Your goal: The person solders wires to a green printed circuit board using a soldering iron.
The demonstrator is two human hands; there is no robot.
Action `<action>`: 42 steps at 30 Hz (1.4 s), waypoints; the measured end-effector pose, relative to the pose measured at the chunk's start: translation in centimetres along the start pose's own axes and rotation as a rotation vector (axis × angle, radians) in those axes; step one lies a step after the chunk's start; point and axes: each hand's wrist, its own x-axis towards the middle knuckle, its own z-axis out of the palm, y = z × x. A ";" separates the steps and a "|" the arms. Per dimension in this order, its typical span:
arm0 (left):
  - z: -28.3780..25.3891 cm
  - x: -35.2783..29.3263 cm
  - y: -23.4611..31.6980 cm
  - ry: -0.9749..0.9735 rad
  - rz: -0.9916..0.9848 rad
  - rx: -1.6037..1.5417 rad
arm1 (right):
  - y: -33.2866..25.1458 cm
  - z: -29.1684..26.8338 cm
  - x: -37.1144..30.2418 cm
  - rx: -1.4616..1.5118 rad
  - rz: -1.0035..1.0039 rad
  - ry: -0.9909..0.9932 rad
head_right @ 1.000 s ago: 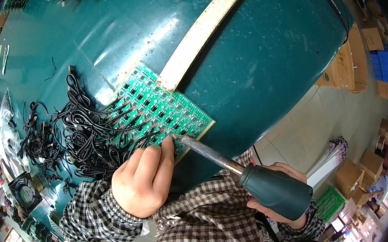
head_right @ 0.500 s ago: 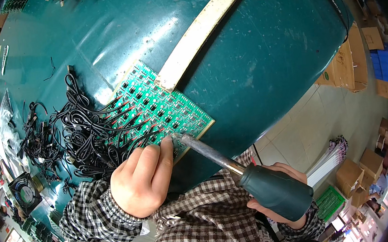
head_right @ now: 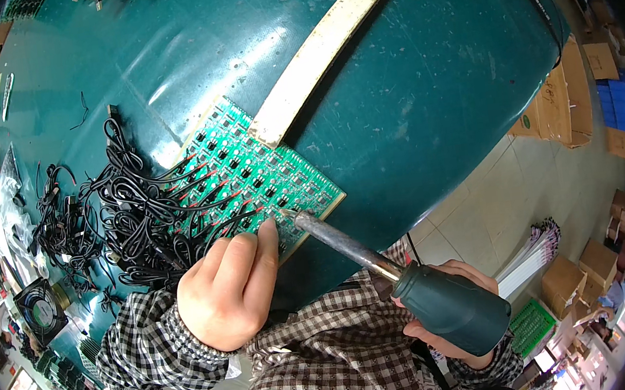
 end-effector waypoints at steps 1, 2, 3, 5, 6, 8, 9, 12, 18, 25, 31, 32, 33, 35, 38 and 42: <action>0.0 0.0 0.0 -0.005 0.001 -0.001 | -0.1 0.1 -0.1 0.030 0.018 0.025; -0.1 0.0 0.0 -0.011 0.002 -0.003 | -0.1 0.3 -0.1 0.060 0.036 0.049; -0.1 0.0 0.0 -0.010 0.002 -0.003 | -0.3 0.3 0.0 0.059 0.037 0.049; -0.1 0.0 -0.1 -0.011 0.007 -0.004 | -0.9 0.3 0.2 0.075 0.073 0.026; -0.1 0.0 -0.1 -0.012 0.006 -0.001 | -1.0 0.3 0.3 0.077 0.071 0.025; 0.0 0.0 -0.1 0.007 -0.003 0.009 | -1.0 0.5 0.6 0.129 0.075 0.028; -0.3 0.0 0.0 0.009 -0.003 0.009 | -0.8 0.3 0.4 0.127 0.074 0.029; -2.0 -0.1 1.2 -0.130 -0.123 -0.038 | -0.6 0.0 0.5 0.049 0.093 -0.041; -2.7 -4.9 3.2 -0.231 0.049 -0.077 | -0.7 0.6 2.6 0.590 0.034 0.068; -6.6 -4.1 -1.8 -0.150 0.212 -0.013 | 0.0 -0.1 3.7 0.660 -0.073 0.234; -3.8 -8.2 -4.4 -0.110 0.166 -0.067 | -0.6 -0.4 4.6 0.625 -0.125 0.324; -3.9 -8.6 -4.4 -0.109 0.148 -0.048 | -0.3 -0.8 5.0 0.620 -0.145 0.338; -4.2 -8.4 -4.4 -0.062 0.152 -0.156 | -0.4 -1.1 5.5 0.632 -0.182 0.324; -4.4 -8.4 -4.3 0.078 0.132 -0.387 | -0.6 -1.5 5.8 0.620 -0.210 0.322; -5.7 -8.4 -6.3 0.325 -0.031 -0.307 | 0.3 -2.2 5.9 0.591 -0.259 0.332; -6.6 -11.0 -18.9 0.376 -0.604 0.201 | -0.3 -2.2 5.7 0.627 -0.284 0.331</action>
